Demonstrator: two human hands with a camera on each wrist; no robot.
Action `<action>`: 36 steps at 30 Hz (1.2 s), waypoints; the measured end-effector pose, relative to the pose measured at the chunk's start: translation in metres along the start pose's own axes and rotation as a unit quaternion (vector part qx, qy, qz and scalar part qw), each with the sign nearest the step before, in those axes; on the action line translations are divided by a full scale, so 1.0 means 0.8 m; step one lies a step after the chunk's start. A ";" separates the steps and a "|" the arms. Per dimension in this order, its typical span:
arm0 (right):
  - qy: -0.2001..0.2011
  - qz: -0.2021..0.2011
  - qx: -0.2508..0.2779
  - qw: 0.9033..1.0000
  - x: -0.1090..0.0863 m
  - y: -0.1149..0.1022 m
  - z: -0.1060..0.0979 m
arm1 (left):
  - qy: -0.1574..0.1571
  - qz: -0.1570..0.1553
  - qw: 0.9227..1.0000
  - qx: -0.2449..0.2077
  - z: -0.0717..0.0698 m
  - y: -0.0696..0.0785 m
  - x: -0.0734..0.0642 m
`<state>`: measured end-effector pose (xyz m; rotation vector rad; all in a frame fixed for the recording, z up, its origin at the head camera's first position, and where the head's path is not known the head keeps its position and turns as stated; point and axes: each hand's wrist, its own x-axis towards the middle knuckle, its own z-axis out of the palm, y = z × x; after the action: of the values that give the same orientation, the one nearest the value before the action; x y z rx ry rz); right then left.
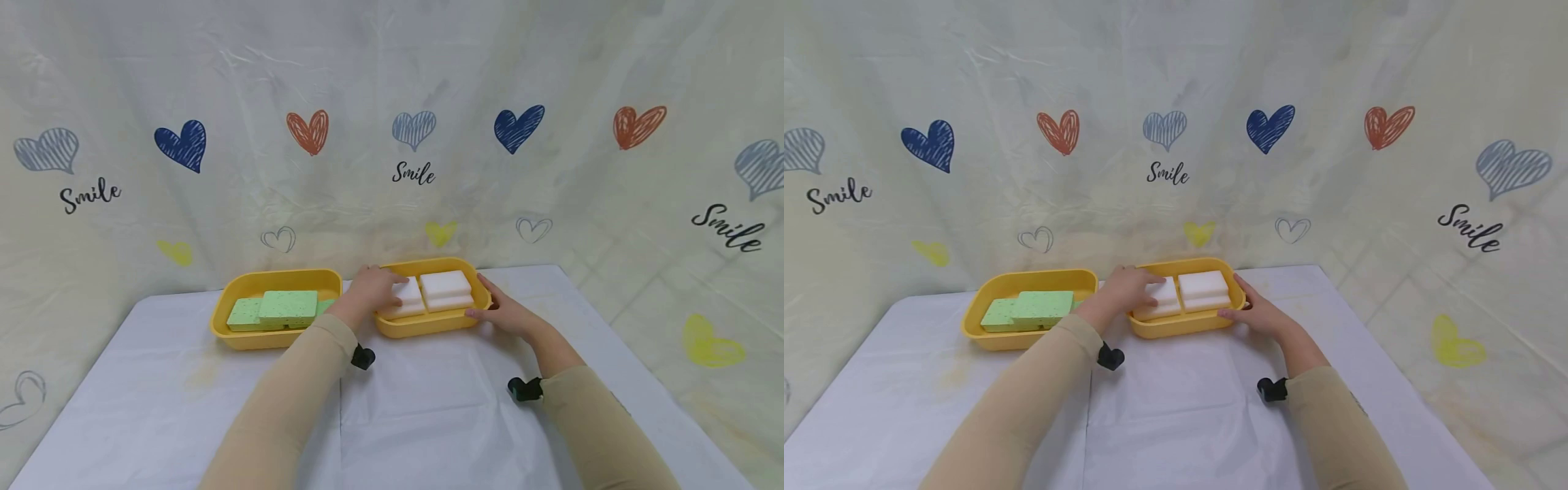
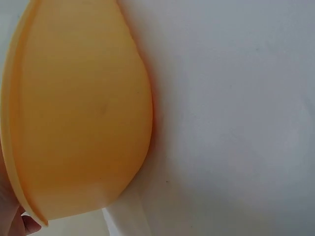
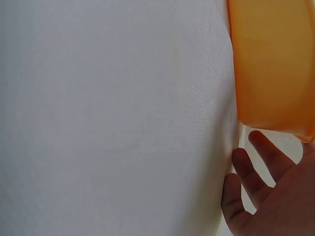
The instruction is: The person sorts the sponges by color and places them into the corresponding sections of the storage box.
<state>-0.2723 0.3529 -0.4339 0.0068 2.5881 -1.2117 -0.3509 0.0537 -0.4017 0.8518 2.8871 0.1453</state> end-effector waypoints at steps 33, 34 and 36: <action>0.020 -0.011 -0.044 0.999 0.007 0.016 -0.009 | 0.072 0.036 0.997 -0.015 -0.018 -0.014 -0.078; 0.027 -0.014 -0.049 0.998 0.005 0.017 -0.008 | 0.075 0.039 0.996 -0.013 -0.017 -0.015 -0.084; 0.047 -0.023 -0.063 0.997 -0.003 0.017 -0.006 | 0.077 0.044 0.996 -0.010 -0.016 -0.018 -0.096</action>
<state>-0.2696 0.3661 -0.4406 -0.0233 2.7566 -1.0846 -0.2962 -0.0008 -0.3835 1.0061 2.9854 0.2588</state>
